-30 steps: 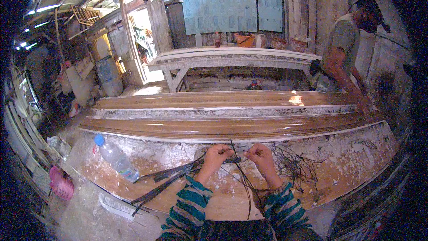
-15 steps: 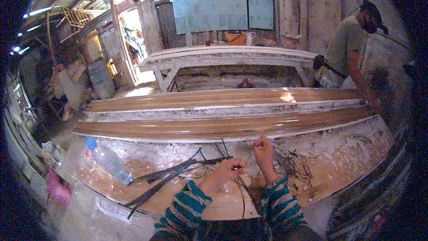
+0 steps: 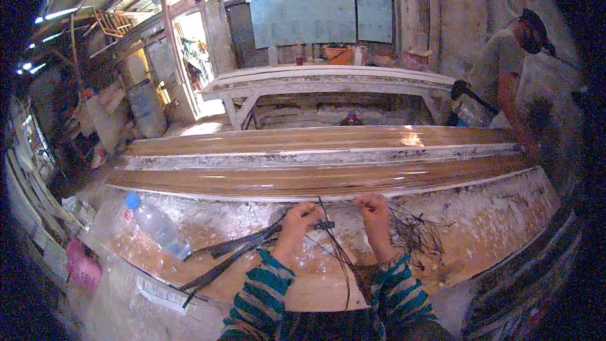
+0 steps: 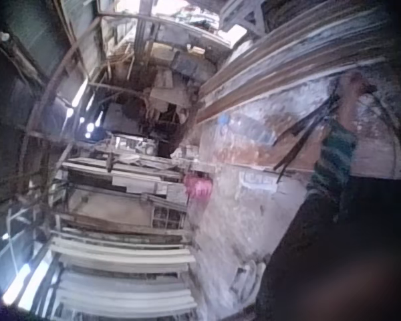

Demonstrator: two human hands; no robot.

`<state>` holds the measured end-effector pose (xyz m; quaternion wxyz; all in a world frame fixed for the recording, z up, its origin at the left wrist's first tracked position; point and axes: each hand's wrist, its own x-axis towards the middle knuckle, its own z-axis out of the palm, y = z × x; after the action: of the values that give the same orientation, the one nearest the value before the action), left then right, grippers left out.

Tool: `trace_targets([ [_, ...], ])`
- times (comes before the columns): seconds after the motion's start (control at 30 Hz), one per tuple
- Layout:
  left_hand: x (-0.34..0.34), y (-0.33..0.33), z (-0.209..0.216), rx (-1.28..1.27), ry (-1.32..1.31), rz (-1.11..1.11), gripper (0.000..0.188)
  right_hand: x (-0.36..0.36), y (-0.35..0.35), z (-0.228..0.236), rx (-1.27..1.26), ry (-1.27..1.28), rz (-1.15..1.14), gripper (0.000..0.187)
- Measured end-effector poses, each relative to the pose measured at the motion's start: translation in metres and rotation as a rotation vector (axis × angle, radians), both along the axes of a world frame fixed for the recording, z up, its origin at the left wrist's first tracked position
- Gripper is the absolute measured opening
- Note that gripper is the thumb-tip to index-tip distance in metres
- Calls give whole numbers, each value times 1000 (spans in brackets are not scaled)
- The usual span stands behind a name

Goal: The person repeatedly picks up black cable strips, bends and twists them, and places them back on the workbench. A second person in the background applies a white substance to a long curved wooden piece. The camera wearer continues handling the cables throughout the clip.

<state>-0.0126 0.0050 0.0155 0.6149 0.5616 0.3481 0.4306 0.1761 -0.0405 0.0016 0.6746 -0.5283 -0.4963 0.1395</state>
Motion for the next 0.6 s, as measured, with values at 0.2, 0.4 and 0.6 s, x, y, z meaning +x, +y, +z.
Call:
trace_targets([
  [0.2,-16,18,-6,5,-24,316,11,-24,-14,12,-148,9,456,8],
  [0.4,-12,26,-12,279,39,516,10,-47,-30,24,-253,-27,861,12],
  [0.6,-7,22,-12,492,154,512,4,-39,-32,30,-259,45,814,15],
])
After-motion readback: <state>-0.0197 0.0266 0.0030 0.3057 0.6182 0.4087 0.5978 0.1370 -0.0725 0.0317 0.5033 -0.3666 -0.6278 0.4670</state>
